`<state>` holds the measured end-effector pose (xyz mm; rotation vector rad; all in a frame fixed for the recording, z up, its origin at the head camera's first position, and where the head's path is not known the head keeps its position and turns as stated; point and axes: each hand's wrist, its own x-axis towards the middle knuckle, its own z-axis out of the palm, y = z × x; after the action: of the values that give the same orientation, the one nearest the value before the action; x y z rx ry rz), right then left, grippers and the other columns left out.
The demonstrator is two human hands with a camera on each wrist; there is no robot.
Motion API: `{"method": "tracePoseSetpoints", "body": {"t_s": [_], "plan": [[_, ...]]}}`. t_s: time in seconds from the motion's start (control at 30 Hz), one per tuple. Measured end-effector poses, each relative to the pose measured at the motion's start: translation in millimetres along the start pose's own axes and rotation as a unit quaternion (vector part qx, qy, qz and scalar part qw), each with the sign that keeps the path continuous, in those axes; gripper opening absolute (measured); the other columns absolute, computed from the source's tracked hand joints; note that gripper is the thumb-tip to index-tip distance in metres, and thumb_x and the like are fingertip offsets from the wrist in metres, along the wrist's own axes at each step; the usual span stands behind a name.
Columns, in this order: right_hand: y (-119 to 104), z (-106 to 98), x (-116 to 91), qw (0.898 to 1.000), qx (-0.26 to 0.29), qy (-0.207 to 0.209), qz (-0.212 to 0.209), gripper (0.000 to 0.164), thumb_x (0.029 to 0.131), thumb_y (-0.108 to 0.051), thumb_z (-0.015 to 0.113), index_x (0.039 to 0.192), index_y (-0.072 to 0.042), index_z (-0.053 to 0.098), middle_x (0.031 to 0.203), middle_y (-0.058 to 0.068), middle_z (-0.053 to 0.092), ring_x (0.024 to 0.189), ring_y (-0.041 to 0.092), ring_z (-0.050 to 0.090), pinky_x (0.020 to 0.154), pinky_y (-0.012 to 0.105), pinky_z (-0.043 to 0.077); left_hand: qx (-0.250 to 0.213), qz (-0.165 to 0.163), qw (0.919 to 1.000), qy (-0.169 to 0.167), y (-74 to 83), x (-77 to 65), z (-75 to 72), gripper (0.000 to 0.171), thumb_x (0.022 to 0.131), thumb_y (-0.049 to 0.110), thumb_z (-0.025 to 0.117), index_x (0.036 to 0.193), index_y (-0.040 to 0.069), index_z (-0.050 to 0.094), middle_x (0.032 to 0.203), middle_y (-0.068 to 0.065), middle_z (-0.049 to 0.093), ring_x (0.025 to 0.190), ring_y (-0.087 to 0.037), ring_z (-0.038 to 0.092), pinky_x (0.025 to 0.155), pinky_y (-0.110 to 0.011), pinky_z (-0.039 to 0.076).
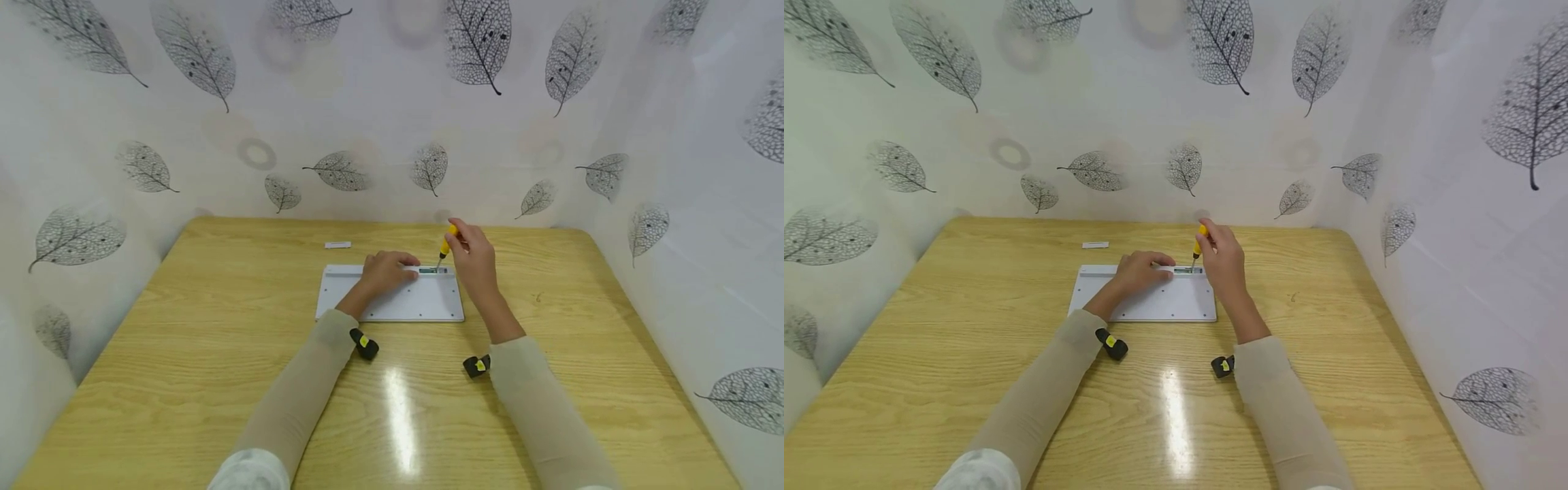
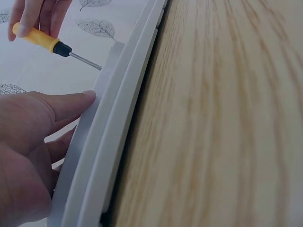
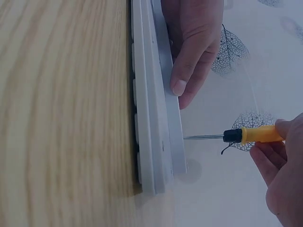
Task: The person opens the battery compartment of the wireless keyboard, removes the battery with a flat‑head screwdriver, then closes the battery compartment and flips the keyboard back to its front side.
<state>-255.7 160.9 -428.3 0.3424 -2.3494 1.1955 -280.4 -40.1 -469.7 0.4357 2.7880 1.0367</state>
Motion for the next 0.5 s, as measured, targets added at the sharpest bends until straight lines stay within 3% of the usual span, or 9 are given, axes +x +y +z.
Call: {"method": "tracePoseSetpoints", "body": {"t_s": [0.17, 0.33, 0.5], "plan": [[0.9, -0.4, 0.2, 1.000, 0.013, 0.003, 0.010, 0.035, 0.102, -0.018, 0.061, 0.134, -0.006, 0.062, 0.114, 0.016, 0.065, 0.104, 0.028, 0.066, 0.089, 0.040, 0.058, 0.000, 0.003, 1.0000, 0.001, 1.1, 0.0, 1.3, 0.027, 0.094, 0.035, 0.071, 0.120, 0.028, 0.073, 0.124, 0.009, 0.072, 0.118, -0.019, 0.059, 0.099, -0.042, 0.031], [10.6, -6.0, 0.3, 0.997, 0.051, 0.013, 0.050, 0.036, 0.102, -0.020, 0.061, 0.136, -0.007, 0.060, 0.112, 0.016, 0.067, 0.100, 0.025, 0.066, 0.084, 0.033, 0.060, -0.006, 0.002, 1.0000, 0.003, 4.1, -2.6, -1.1, 0.028, 0.093, 0.034, 0.072, 0.120, 0.027, 0.074, 0.123, 0.008, 0.072, 0.117, -0.020, 0.059, 0.100, -0.043, 0.031], [22.5, -11.6, -1.8, 0.982, 0.146, 0.022, 0.120, 0.037, 0.101, -0.020, 0.061, 0.136, -0.008, 0.058, 0.111, 0.019, 0.066, 0.096, 0.021, 0.068, 0.083, 0.029, 0.059, -0.001, 0.000, 1.0000, 0.004, 4.0, -3.9, -3.3, 0.028, 0.093, 0.034, 0.071, 0.120, 0.027, 0.073, 0.124, 0.008, 0.072, 0.119, -0.020, 0.059, 0.101, -0.043, 0.031]]}}
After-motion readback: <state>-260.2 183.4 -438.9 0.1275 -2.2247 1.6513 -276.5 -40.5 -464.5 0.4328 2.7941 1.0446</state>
